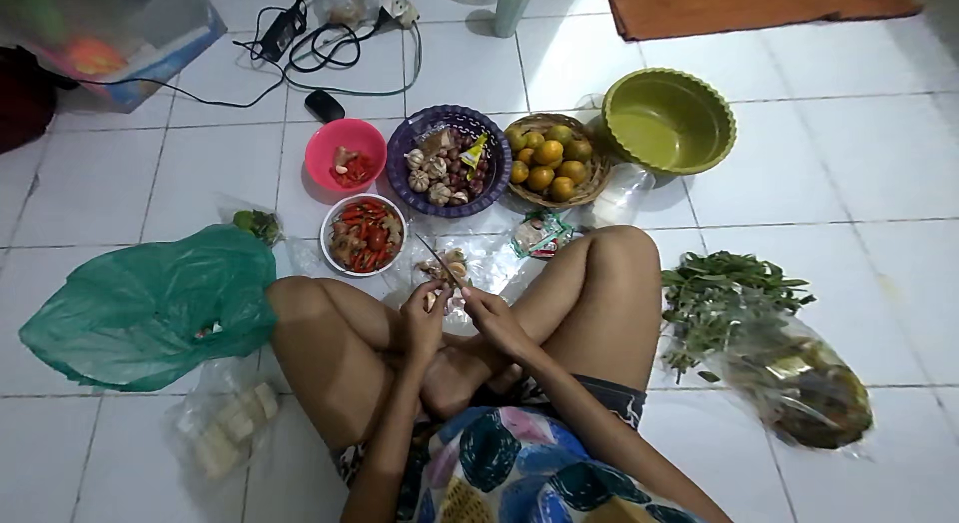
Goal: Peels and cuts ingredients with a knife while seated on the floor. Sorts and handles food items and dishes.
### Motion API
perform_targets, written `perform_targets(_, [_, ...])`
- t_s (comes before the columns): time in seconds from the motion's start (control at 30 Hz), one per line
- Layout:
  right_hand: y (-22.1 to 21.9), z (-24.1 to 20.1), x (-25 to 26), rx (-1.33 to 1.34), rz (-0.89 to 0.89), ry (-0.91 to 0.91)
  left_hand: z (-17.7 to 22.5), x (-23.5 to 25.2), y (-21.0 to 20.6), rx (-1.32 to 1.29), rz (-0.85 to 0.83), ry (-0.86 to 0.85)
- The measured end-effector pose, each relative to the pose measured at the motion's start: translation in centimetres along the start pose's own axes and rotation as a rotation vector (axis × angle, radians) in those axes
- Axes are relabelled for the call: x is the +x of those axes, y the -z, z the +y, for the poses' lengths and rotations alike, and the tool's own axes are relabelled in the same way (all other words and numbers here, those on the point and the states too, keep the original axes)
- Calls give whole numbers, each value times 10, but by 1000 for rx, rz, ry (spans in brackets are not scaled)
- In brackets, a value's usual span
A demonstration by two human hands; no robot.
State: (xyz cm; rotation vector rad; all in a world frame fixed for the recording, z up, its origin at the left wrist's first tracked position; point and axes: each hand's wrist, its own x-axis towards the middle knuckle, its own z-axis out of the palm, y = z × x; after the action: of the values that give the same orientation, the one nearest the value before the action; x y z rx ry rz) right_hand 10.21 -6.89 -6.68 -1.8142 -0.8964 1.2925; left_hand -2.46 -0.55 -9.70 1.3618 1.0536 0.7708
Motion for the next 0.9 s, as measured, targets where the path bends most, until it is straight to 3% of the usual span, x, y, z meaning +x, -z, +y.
perform_targets(0.67, [5, -10, 6, -98, 170, -104, 6, -3, -3, -117, 200, 8])
perform_targets(0.9, [9, -22, -5, -281, -52, 6, 0, 0, -2, -266, 150, 110])
